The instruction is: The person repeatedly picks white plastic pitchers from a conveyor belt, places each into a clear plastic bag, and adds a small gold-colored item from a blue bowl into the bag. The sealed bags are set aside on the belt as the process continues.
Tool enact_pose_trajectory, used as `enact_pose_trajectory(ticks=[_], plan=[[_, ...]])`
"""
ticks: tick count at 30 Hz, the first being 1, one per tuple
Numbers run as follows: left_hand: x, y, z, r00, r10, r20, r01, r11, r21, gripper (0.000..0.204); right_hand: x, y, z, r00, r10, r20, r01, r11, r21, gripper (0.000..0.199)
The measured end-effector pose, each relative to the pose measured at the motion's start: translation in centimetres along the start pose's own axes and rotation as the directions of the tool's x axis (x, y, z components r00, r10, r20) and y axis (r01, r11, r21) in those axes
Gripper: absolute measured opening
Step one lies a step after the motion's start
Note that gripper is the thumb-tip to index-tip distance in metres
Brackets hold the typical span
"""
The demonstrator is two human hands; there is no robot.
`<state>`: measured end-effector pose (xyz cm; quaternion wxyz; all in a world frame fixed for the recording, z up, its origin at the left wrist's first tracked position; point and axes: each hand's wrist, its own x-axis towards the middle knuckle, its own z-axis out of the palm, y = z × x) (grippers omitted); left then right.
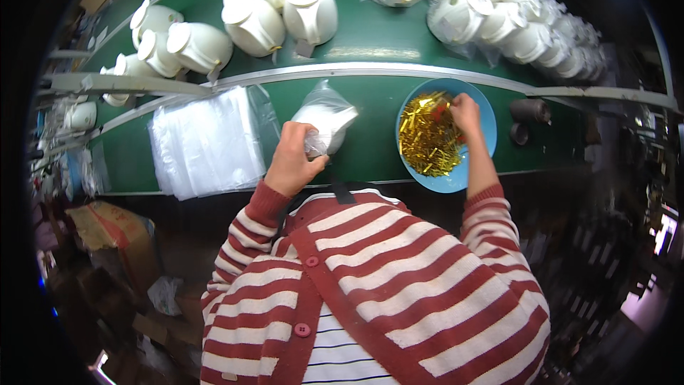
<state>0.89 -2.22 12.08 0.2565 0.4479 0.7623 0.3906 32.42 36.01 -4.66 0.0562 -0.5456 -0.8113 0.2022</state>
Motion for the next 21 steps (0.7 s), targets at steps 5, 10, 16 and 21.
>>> enact_pose_trajectory(ticks=[5, 10, 16, 21], plan=[[-1.1, -2.3, 0.7, 0.982, 0.014, -0.186, 0.023, 0.981, 0.191, 0.029, -3.6, -13.9, -6.6, 0.926, -0.317, 0.205, 0.2, 0.872, 0.448, 0.017], [-1.5, -2.6, 0.0, 0.955, 0.262, -0.142, -0.201, 0.918, 0.341, 0.031, -11.1, -29.6, -2.6, 0.683, -0.729, 0.046, 0.507, 0.518, 0.689, 0.013], [-0.8, -1.8, -1.4, 0.893, 0.427, -0.141, -0.312, 0.814, 0.491, 0.026, -11.9, -31.7, 0.5, 0.409, -0.899, 0.159, 0.683, 0.417, 0.6, 0.012], [-0.1, -4.8, -1.2, 0.94, -0.341, 0.029, 0.33, 0.878, -0.346, 0.008, -12.5, -30.6, 0.5, 0.435, -0.892, 0.12, 0.651, 0.403, 0.644, 0.017]])
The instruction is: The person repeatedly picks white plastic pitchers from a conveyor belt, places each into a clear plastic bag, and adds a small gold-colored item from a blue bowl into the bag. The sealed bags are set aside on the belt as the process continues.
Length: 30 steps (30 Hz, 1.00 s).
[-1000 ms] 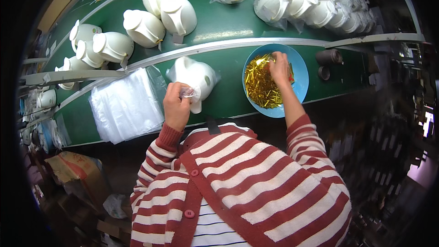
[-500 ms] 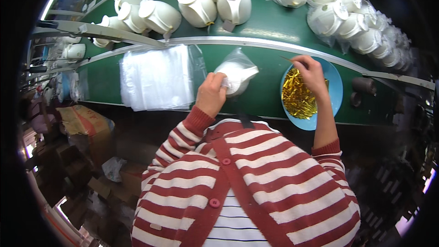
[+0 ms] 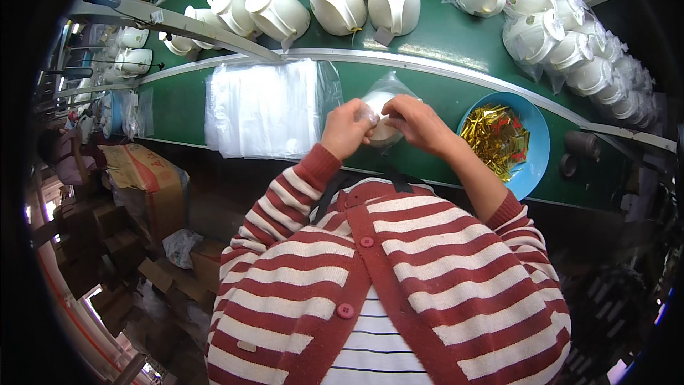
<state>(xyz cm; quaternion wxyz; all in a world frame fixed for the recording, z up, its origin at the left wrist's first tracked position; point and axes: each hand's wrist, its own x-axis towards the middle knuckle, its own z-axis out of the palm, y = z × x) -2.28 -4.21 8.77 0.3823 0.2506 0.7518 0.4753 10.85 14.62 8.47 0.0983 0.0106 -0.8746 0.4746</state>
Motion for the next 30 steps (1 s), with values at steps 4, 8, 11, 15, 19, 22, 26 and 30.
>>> enact_pose_trajectory(ticks=[4, 8, 11, 15, 19, 22, 26, 30], plan=[[0.8, 1.3, -0.7, 0.932, -0.315, 0.18, 0.36, 0.865, -0.349, 0.011, -1.5, -0.8, 1.8, 0.985, -0.167, -0.047, 0.152, 0.963, -0.221, 0.026], [0.8, 0.8, -0.4, 0.951, -0.273, 0.141, 0.305, 0.901, -0.31, 0.009, -1.4, -1.6, 2.4, 0.96, -0.265, -0.09, 0.228, 0.928, -0.296, 0.025], [0.7, 0.3, -0.3, 0.979, -0.187, 0.077, 0.199, 0.959, -0.202, 0.008, -1.2, -1.5, 3.0, 0.96, -0.088, -0.267, 0.065, 0.994, -0.093, 0.02], [0.3, 0.5, -0.1, 0.993, -0.111, 0.049, 0.114, 0.991, -0.064, 0.004, -1.4, -1.3, 2.6, 0.965, 0.061, -0.253, -0.05, 0.998, 0.048, 0.011], [-0.5, 0.7, 0.9, 0.854, 0.517, -0.063, -0.442, 0.783, 0.438, 0.02, -1.7, -1.9, 3.2, 0.899, 0.357, -0.255, -0.277, 0.912, 0.302, 0.01], [-1.0, 1.3, 1.2, 0.863, 0.504, -0.038, -0.463, 0.818, 0.342, 0.025, -1.2, -2.4, 3.1, 0.712, 0.702, -0.026, -0.472, 0.505, 0.723, 0.011], [-1.2, 2.0, 1.7, 0.824, 0.566, -0.029, -0.528, 0.785, 0.323, 0.023, -0.4, -2.7, 2.4, 0.528, 0.816, 0.236, -0.51, 0.082, 0.856, 0.011], [-0.5, 0.4, 2.0, 0.742, 0.669, -0.035, -0.592, 0.679, 0.435, 0.027, 0.4, -4.3, 1.9, 0.478, 0.841, 0.252, -0.519, 0.039, 0.854, 0.013]])
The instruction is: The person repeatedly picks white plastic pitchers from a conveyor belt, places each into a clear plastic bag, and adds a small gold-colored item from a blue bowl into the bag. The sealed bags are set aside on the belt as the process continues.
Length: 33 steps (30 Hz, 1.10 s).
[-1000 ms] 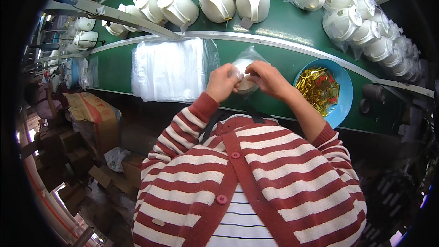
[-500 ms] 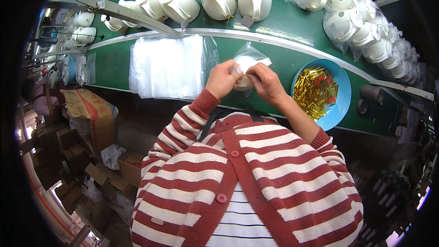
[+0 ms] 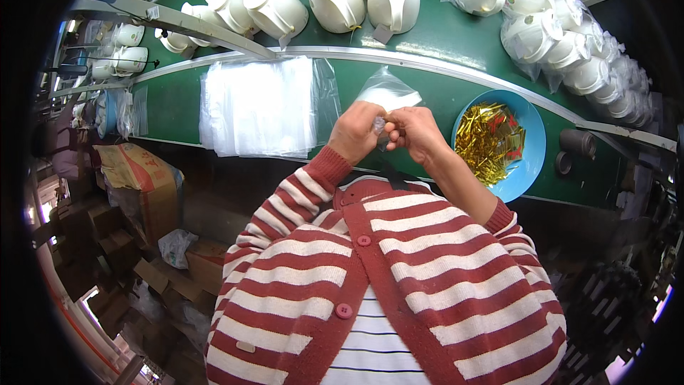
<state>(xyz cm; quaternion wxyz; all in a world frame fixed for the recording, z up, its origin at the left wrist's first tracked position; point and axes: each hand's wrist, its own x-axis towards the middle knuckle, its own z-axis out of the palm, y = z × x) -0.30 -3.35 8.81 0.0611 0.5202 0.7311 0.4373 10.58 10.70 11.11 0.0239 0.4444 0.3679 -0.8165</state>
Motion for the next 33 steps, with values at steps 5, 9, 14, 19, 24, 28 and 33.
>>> enact_pose_trajectory(ticks=[5, 9, 14, 19, 24, 28, 33], plan=[[-0.8, -0.6, 0.2, 0.992, 0.112, -0.051, -0.107, 0.99, 0.094, 0.022, 1.4, -0.9, -1.4, 1.0, 0.007, 0.017, -0.001, 0.952, -0.305, 0.02], [-0.7, -0.5, 0.2, 0.988, 0.069, -0.14, -0.069, 0.998, 0.003, 0.015, 2.0, 1.6, -0.6, 0.827, -0.562, 0.035, 0.427, 0.587, -0.688, 0.025], [-0.2, 0.5, -0.1, 0.85, -0.526, -0.04, 0.509, 0.838, -0.199, 0.014, 0.3, 6.0, -0.9, 0.523, -0.744, 0.415, 0.661, 0.046, -0.749, 0.013], [0.6, -0.4, -0.8, 0.903, -0.428, 0.039, 0.427, 0.904, 0.02, 0.025, 0.9, 2.6, -3.4, 0.462, -0.65, 0.603, 0.784, -0.018, -0.62, 0.026], [0.2, 0.7, 0.9, 0.975, -0.188, 0.118, 0.159, 0.962, 0.22, 0.029, 4.4, -2.6, -6.7, 0.492, -0.522, 0.697, 0.616, -0.358, -0.702, 0.038], [0.6, -0.7, -0.4, 0.984, -0.154, 0.084, 0.143, 0.982, 0.126, 0.043, 7.6, -3.8, -7.9, 0.754, -0.276, 0.596, 0.574, -0.162, -0.802, 0.026], [-3.9, -8.4, -7.2, 0.717, -0.646, -0.261, 0.605, 0.764, -0.225, 0.045, 7.1, -7.7, -16.4, 0.834, -0.513, 0.202, 0.443, 0.404, -0.801, 0.023]])
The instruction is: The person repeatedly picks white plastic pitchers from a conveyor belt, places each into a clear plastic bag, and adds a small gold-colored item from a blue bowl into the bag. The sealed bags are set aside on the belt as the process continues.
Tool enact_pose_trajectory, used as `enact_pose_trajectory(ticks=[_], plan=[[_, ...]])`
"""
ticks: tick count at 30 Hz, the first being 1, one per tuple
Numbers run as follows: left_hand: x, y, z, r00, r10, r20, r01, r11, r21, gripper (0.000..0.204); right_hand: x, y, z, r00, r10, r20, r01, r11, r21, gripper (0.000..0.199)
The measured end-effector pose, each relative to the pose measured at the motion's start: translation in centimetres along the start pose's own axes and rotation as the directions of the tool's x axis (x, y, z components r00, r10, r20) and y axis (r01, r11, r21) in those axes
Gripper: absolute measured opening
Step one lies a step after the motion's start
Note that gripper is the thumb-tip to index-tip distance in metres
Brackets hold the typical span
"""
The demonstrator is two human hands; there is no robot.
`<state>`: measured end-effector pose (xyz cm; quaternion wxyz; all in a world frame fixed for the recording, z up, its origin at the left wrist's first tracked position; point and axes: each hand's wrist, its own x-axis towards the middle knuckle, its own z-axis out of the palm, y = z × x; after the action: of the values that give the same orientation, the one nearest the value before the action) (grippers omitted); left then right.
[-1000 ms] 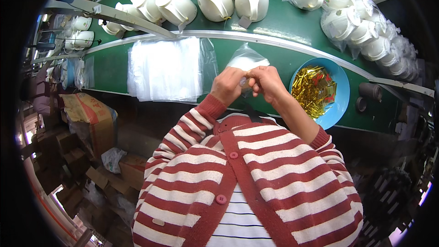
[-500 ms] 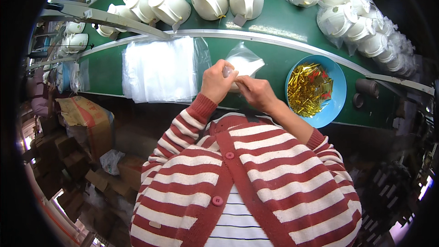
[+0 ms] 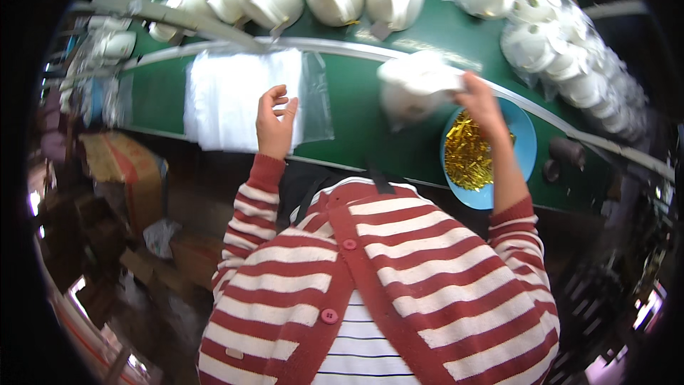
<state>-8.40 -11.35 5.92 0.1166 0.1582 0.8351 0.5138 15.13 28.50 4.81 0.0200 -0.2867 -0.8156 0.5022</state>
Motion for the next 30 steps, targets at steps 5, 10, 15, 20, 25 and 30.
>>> enact_pose_trajectory(ticks=[5, 10, 15, 20, 25, 30], plan=[[0.8, -15.4, -5.4, 0.922, -0.387, -0.002, 0.377, 0.899, 0.222, 0.033, 5.5, 8.2, -8.0, 0.927, 0.146, -0.345, -0.122, 0.988, 0.092, 0.025], [3.8, -16.4, -1.2, 0.919, -0.381, -0.098, 0.39, 0.851, 0.351, 0.034, 12.0, 14.7, -13.1, 0.751, 0.175, -0.637, -0.13, 0.984, 0.118, 0.027], [5.2, -13.5, 4.5, 0.972, -0.233, 0.034, 0.2, 0.892, 0.405, 0.042, 13.5, 15.7, -12.9, 0.716, 0.228, -0.66, -0.097, 0.969, 0.229, 0.043], [4.8, -14.7, 9.2, 0.992, -0.118, 0.04, 0.085, 0.875, 0.476, 0.029, 10.9, 12.9, -10.9, 0.573, -0.123, -0.81, -0.398, 0.822, -0.407, 0.078], [3.9, -16.8, 6.9, 0.933, -0.328, 0.146, 0.278, 0.917, 0.285, 0.01, 6.1, 4.8, 2.5, 0.785, -0.054, -0.618, -0.022, 0.993, -0.114, 0.023], [0.0, -12.9, 6.0, 0.869, -0.287, 0.404, 0.379, 0.91, -0.17, 0.012, 3.3, -1.2, 22.0, 0.997, -0.038, -0.062, 0.037, 0.999, -0.013, 0.082]])
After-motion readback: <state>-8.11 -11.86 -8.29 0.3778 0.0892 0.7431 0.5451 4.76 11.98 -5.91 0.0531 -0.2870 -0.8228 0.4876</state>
